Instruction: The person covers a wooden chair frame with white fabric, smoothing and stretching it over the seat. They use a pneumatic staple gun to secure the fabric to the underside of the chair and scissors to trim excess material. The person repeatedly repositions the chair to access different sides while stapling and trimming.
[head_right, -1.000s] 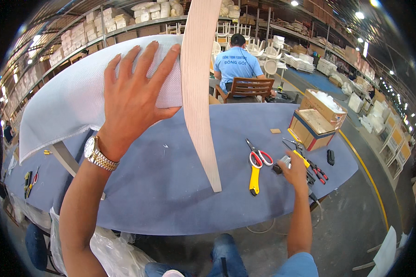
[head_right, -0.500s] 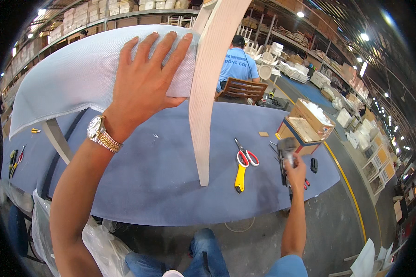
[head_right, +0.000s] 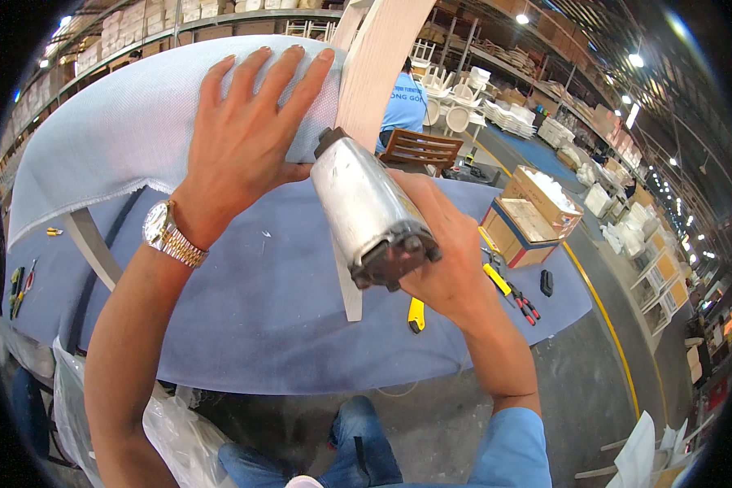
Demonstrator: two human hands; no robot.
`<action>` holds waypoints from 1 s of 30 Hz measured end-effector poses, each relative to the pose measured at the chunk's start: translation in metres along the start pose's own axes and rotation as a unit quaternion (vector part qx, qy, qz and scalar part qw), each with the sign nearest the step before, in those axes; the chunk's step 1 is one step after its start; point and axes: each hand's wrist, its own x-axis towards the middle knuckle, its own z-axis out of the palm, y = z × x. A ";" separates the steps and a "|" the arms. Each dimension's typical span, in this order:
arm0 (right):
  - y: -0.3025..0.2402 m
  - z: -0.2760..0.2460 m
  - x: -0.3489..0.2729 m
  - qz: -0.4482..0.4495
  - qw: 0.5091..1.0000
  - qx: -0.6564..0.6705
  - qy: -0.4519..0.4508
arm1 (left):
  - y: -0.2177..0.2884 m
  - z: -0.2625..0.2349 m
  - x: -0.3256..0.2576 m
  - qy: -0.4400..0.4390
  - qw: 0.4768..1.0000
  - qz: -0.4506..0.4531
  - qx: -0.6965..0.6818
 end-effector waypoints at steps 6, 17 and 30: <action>-0.008 0.014 0.001 0.024 0.998 0.050 0.006 | 0.000 0.001 -0.002 0.001 1.000 -0.005 0.002; -0.013 0.022 -0.019 0.150 0.980 0.119 0.058 | 0.011 0.002 0.002 0.004 1.000 0.006 -0.008; -0.120 0.192 -0.075 0.120 -0.108 0.975 0.152 | -0.002 0.002 0.010 -0.024 0.989 0.116 0.092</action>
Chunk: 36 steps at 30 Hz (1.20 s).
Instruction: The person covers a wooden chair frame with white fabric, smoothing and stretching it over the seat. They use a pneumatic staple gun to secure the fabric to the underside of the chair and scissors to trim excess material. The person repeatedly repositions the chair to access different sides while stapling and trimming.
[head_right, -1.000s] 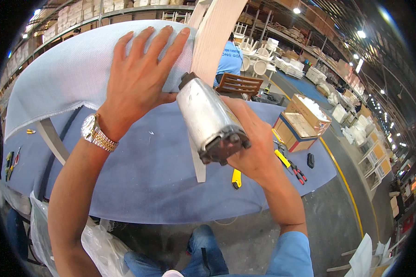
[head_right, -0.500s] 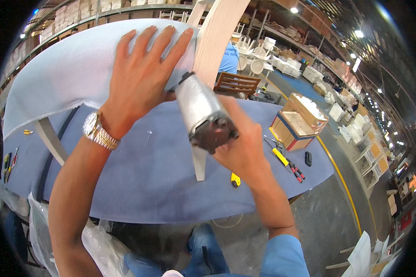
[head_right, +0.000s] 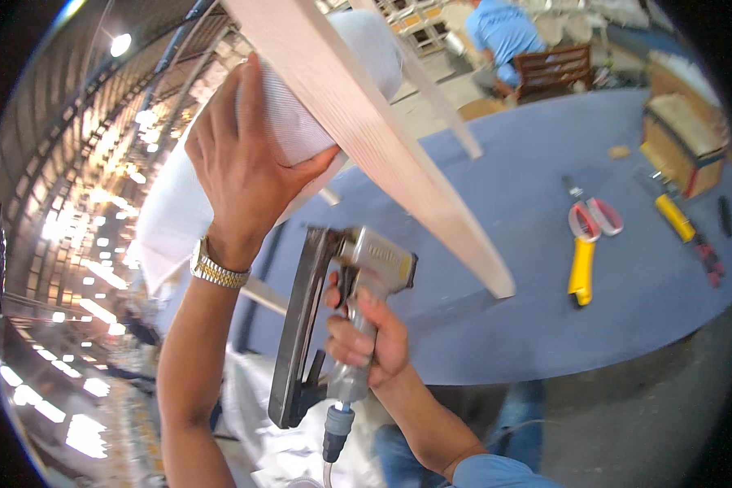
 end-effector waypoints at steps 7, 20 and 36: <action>-0.003 -0.002 0.044 -0.027 0.973 0.208 -0.095 | -0.002 0.006 -0.002 -0.030 0.996 0.069 0.046; -0.011 0.018 0.071 -0.033 0.971 0.223 -0.084 | 0.002 0.006 -0.002 -0.058 0.992 0.080 0.081; -0.029 0.028 0.063 -0.049 0.998 -0.036 0.021 | 0.009 0.012 -0.008 -0.046 0.993 0.086 0.060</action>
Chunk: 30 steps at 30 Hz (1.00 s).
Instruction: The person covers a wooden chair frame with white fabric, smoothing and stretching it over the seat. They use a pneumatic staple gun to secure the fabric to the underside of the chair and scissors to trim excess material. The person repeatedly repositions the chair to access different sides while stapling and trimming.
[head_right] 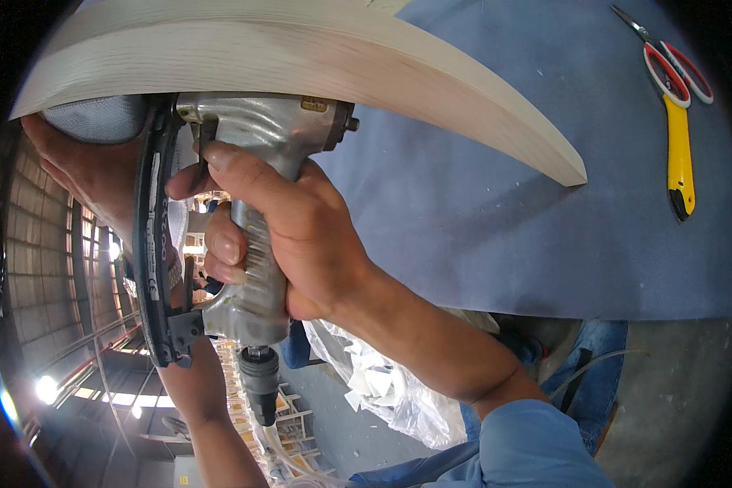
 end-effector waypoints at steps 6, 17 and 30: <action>-0.001 0.000 0.001 0.000 0.999 -0.012 0.032 | -0.004 -0.002 0.001 0.008 1.000 0.004 -0.009; 0.063 -0.011 0.018 -0.213 0.977 0.017 0.018 | -0.063 -0.042 0.047 -0.269 0.905 -0.078 -0.321; 0.089 -0.023 0.054 -0.325 0.943 -0.033 -0.059 | -0.056 -0.014 0.073 -0.309 0.870 -0.051 -0.380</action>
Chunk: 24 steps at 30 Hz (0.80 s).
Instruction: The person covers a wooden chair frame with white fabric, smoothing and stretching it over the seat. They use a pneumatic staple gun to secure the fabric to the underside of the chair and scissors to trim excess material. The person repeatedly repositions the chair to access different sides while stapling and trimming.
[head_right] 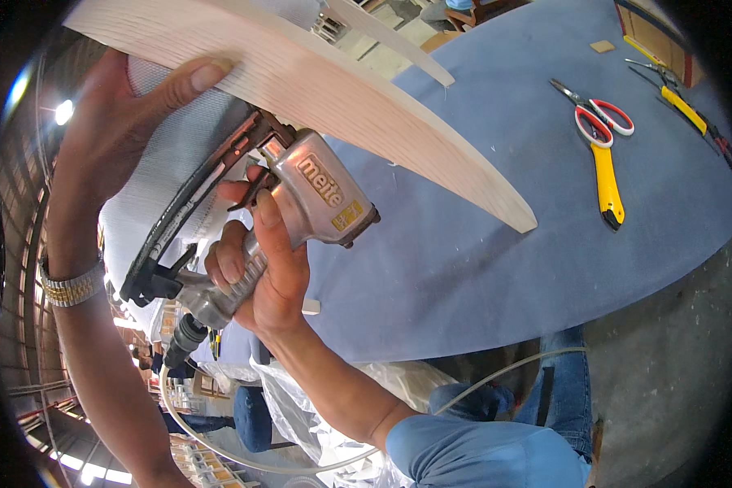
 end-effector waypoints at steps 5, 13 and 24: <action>0.004 0.002 0.002 -0.009 1.000 -0.002 -0.016 | -0.005 -0.003 0.002 -0.004 1.000 0.027 0.007; 0.002 0.008 -0.002 -0.011 0.999 -0.046 -0.020 | -0.003 0.003 0.002 0.048 0.995 0.079 0.026; -0.060 0.032 -0.056 0.058 0.965 -0.256 0.017 | 0.010 0.002 -0.011 0.145 0.985 0.011 0.097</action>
